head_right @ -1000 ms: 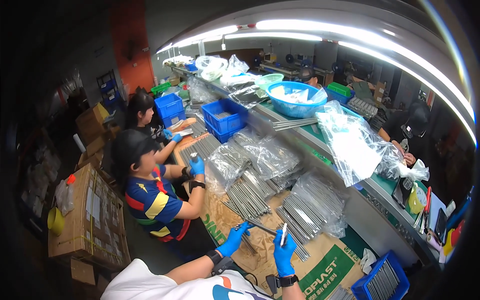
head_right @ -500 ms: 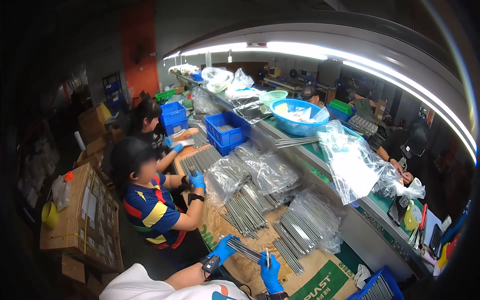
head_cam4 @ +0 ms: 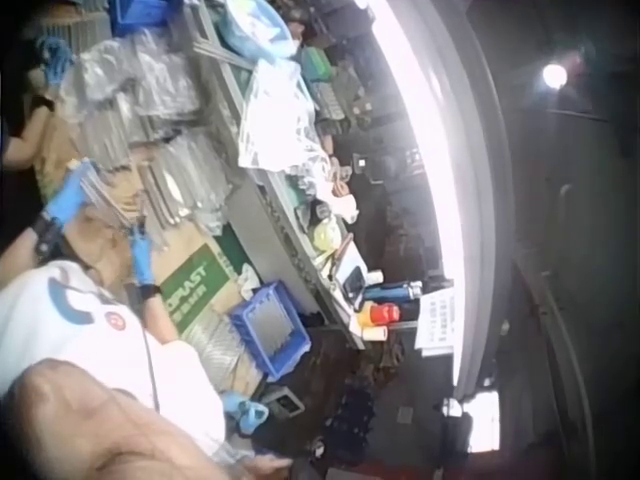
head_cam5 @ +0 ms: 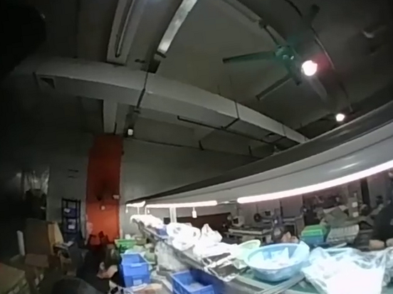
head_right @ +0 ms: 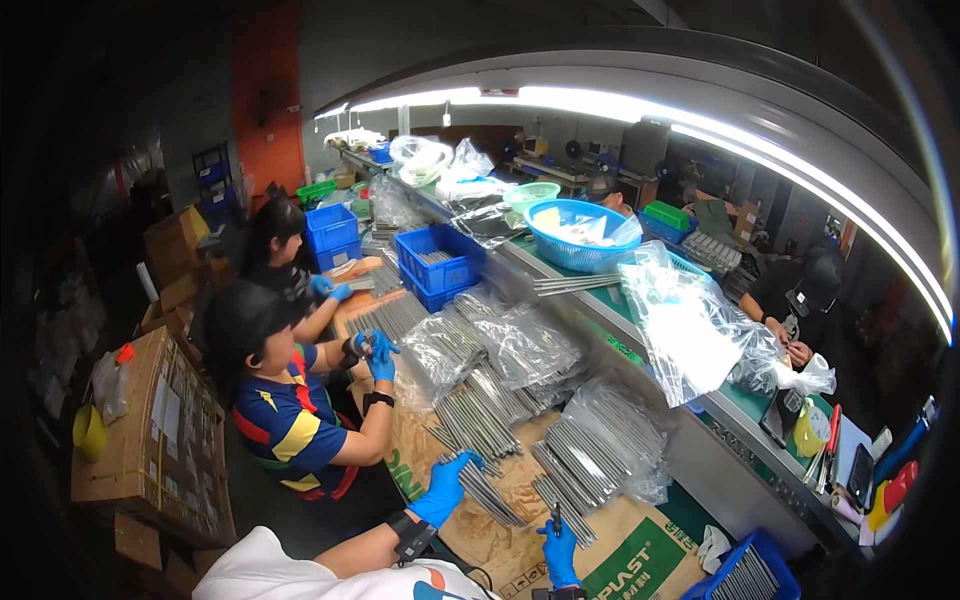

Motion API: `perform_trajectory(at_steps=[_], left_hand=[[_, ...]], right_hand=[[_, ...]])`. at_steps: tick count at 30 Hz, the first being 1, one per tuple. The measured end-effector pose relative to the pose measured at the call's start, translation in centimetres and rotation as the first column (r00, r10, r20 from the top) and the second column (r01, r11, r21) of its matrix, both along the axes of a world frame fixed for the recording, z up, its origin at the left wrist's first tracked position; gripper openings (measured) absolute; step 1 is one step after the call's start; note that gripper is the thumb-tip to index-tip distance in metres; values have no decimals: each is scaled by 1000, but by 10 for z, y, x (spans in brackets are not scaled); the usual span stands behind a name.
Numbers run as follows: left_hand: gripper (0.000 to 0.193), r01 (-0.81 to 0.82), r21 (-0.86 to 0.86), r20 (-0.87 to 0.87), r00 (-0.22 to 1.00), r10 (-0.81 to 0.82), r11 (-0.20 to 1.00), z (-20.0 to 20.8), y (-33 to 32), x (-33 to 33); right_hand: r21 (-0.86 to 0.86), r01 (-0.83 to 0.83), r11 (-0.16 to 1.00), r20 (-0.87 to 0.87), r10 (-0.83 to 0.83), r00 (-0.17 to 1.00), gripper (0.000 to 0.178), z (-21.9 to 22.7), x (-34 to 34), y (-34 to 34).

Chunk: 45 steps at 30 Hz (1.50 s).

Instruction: The person picks up a small metal component and measures it with a digital caliper while holding a metal rod, then repeats the process with a second component.

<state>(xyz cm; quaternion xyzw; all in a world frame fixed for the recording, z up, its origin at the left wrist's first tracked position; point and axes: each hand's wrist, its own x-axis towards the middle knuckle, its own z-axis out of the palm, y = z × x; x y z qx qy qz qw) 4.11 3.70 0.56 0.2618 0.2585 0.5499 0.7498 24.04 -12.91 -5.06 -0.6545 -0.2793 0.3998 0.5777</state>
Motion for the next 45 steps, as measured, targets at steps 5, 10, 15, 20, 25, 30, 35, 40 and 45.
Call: perform_trajectory(at_steps=[5, 10, 15, 20, 25, 30, 35, 40, 45], left_hand=[[23, 27, 232, -303, 952, 46, 972, 17, -32, 7], [24, 246, 339, -568, 823, -12, 908, 1, -50, 12], [25, 318, 474, -635, 770, 68, 821, -52, -29, 11], [24, 352, 269, -577, 804, -143, 896, -22, -24, -1], [23, 404, 313, -607, 781, -146, 859, -7, -54, 8], [26, 390, 239, -599, 780, -181, 889, -23, -53, 6], [27, 403, 245, -600, 778, -189, 882, -16, -50, 7], [28, 407, 198, -578, 783, -228, 892, -8, -51, 5], [28, 400, 209, -606, 769, -202, 893, -10, -51, 6]], right_hand=[[14, -34, 999, 115, 33, 993, 29, -16, 12, -5], [32, 28, 999, 53, -30, 998, 27, -11, 6, -1], [23, -128, 992, 236, 119, 965, 32, 19, 9, 9], [-74, -96, 993, 552, 121, 825, 55, 77, -14, 21], [-87, -38, 996, 778, 91, 622, 54, 103, -21, 7], [-193, -64, 979, 755, 190, 628, 48, 120, -27, 7], [-203, -55, 978, 741, 190, 644, 46, 121, -26, 8], [-245, -76, 966, 716, 234, 658, 43, 128, -29, 7], [-206, -92, 974, 778, 220, 589, 39, 119, -24, 6]])
